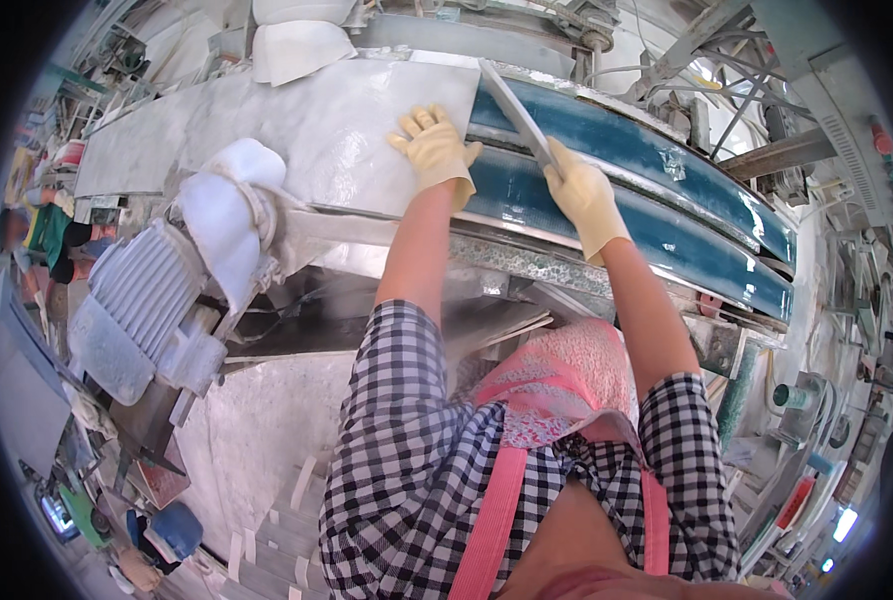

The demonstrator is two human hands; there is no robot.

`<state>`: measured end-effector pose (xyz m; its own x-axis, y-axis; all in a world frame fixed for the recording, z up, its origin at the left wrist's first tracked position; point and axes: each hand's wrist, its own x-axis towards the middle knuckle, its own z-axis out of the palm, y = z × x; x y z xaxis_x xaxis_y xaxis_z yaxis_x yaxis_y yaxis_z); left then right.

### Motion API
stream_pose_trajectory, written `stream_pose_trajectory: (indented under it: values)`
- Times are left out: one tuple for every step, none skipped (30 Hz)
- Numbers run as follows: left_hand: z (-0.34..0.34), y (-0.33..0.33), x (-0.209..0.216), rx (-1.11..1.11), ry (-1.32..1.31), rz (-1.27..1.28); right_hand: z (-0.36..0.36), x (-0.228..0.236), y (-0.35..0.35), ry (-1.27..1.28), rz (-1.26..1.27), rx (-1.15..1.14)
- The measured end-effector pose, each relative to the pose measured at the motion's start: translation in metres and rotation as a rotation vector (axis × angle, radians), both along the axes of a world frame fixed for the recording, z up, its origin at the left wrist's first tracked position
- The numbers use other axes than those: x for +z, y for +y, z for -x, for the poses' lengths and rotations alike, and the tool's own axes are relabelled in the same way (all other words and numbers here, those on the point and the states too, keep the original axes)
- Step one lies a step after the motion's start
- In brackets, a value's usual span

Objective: The person repeatedly picks up rectangular stone slabs and rubs their edges against a moving belt sander to smooth them. After each pass, the person places the slab onto a growing stack on the floor. The process is repeated for multiple slabs.

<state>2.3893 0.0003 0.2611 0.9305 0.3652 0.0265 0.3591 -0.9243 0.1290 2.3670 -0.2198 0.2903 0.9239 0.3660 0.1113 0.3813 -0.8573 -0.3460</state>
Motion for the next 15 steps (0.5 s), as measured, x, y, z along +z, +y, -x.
stream_pose_trajectory:
  values:
    - [-0.011, -0.005, 0.001, 0.021, 0.022, 0.022, -0.004, -0.001, -0.002, -0.036, -0.016, -0.048]
    - [-0.015, -0.001, 0.005, 0.018, 0.096, 0.053, 0.000, -0.001, 0.000, -0.033, -0.039, -0.055]
    - [-0.024, -0.001, 0.009, -0.005, 0.163, 0.100, -0.002, -0.002, -0.002, -0.013, -0.058, -0.056]
    - [-0.031, -0.001, 0.012, 0.020, 0.206, 0.093, -0.003, -0.002, -0.001, 0.003, -0.060, -0.083]
    - [-0.038, -0.002, 0.015, 0.027, 0.252, 0.111, -0.004, -0.002, -0.003, -0.013, -0.080, -0.073]
    - [-0.044, -0.007, 0.017, 0.072, 0.283, 0.075, -0.005, -0.002, -0.004, -0.019, -0.088, -0.081]
    - [-0.050, -0.010, 0.019, 0.118, 0.313, 0.045, -0.006, -0.001, -0.005, -0.027, -0.092, -0.088]
    - [-0.053, -0.011, 0.020, 0.133, 0.300, 0.066, -0.008, -0.001, -0.007, -0.026, -0.091, -0.089]
    - [-0.057, -0.013, 0.021, 0.146, 0.293, 0.091, -0.009, 0.000, -0.009, -0.019, -0.086, -0.090]
    - [-0.059, -0.014, 0.022, 0.139, 0.318, 0.133, -0.008, 0.000, -0.011, -0.018, -0.088, -0.089]
    - [-0.060, -0.017, 0.021, 0.138, 0.331, 0.118, -0.009, 0.001, -0.012, 0.026, -0.084, -0.097]
    - [-0.063, -0.018, 0.021, 0.123, 0.360, 0.121, -0.008, 0.001, -0.013, 0.051, -0.091, -0.096]
    - [-0.065, -0.020, 0.021, 0.132, 0.352, 0.093, -0.010, 0.001, -0.014, 0.013, -0.118, -0.076]
    - [-0.066, -0.024, 0.020, 0.093, 0.413, 0.082, -0.009, 0.000, -0.014, -0.012, -0.130, -0.070]
    - [-0.067, -0.026, 0.020, 0.075, 0.449, 0.040, -0.010, -0.001, -0.015, 0.015, -0.105, -0.073]
